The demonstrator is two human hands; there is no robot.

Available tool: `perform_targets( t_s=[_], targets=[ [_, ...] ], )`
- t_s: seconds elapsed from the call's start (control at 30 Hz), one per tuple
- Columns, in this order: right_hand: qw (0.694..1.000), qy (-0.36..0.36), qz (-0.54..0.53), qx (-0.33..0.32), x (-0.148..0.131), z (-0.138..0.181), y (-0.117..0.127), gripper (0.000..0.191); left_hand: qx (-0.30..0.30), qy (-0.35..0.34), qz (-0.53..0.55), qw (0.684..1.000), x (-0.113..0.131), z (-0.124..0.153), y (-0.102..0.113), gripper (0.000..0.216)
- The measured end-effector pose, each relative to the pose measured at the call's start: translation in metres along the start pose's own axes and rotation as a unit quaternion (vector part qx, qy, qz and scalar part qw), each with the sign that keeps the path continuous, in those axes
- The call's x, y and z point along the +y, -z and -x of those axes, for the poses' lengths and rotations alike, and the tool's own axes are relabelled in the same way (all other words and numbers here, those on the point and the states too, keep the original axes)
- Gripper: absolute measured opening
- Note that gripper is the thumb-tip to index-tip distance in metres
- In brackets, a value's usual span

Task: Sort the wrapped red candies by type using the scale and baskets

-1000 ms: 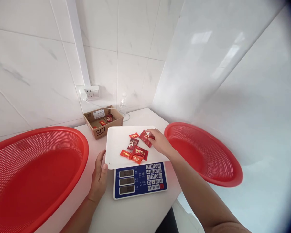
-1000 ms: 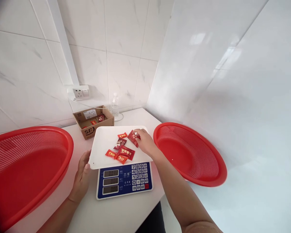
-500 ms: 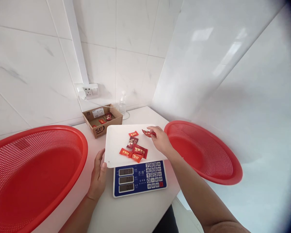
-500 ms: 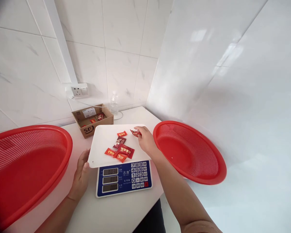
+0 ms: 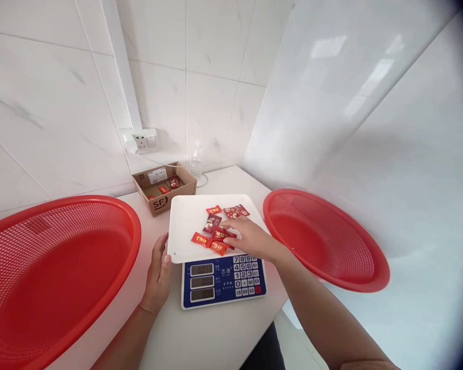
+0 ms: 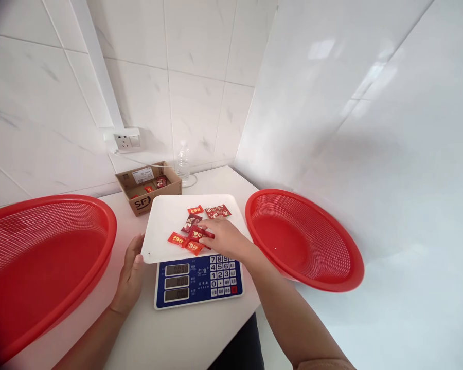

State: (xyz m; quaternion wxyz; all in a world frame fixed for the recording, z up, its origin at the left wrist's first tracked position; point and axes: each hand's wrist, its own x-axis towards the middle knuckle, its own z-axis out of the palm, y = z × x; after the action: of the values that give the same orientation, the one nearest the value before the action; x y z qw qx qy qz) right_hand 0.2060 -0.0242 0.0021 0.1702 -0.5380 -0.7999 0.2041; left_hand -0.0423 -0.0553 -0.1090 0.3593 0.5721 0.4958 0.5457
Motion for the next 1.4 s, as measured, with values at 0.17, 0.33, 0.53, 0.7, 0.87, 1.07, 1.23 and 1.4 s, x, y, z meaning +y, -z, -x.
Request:
perform_targets(
  t_s=[0.17, 0.33, 0.53, 0.7, 0.87, 1.07, 1.23, 1.4],
  targets=[
    [1.0, -0.013, -0.002, -0.002, 0.003, 0.0, -0.003, 0.038, 0.0, 0.01, 0.0, 1.0, 0.002, 0.0, 0.0, 0.053],
    [0.992, -0.078, 0.068, 0.073, 0.011, -0.006, -0.003, 0.036, 0.0, 0.009, 0.003, 1.0, 0.003, 0.0, 0.0, 0.053],
    [0.999, 0.0, 0.012, 0.048, -0.007, -0.013, -0.011, 0.045, -0.002, -0.004, 0.003, 1.0, 0.0, -0.001, 0.0, 0.052],
    [0.998, 0.031, 0.033, -0.048, -0.026, -0.019, -0.028, 0.064, 0.002, -0.006, 0.008, 1.0, -0.001, -0.001, -0.001, 0.052],
    [0.995, 0.038, 0.065, -0.066, -0.022, -0.039, -0.04, 0.052, 0.008, 0.009, 0.013, 1.0, 0.0, -0.001, -0.001, 0.054],
    [0.996, 0.009, 0.09, 0.006, -0.006, -0.051, -0.025, 0.052, 0.004, 0.008, 0.008, 1.0, 0.001, 0.0, 0.0, 0.053],
    [0.991, -0.106, 0.085, 0.013, 0.013, -0.046, -0.01, 0.059, 0.004, 0.009, 0.012, 1.0, 0.002, 0.0, -0.001, 0.055],
    [0.992, -0.077, 0.101, -0.027, 0.013, -0.046, -0.021, 0.059, 0.0, 0.0, 0.01, 1.0, 0.004, 0.0, -0.002, 0.056]
  ],
)
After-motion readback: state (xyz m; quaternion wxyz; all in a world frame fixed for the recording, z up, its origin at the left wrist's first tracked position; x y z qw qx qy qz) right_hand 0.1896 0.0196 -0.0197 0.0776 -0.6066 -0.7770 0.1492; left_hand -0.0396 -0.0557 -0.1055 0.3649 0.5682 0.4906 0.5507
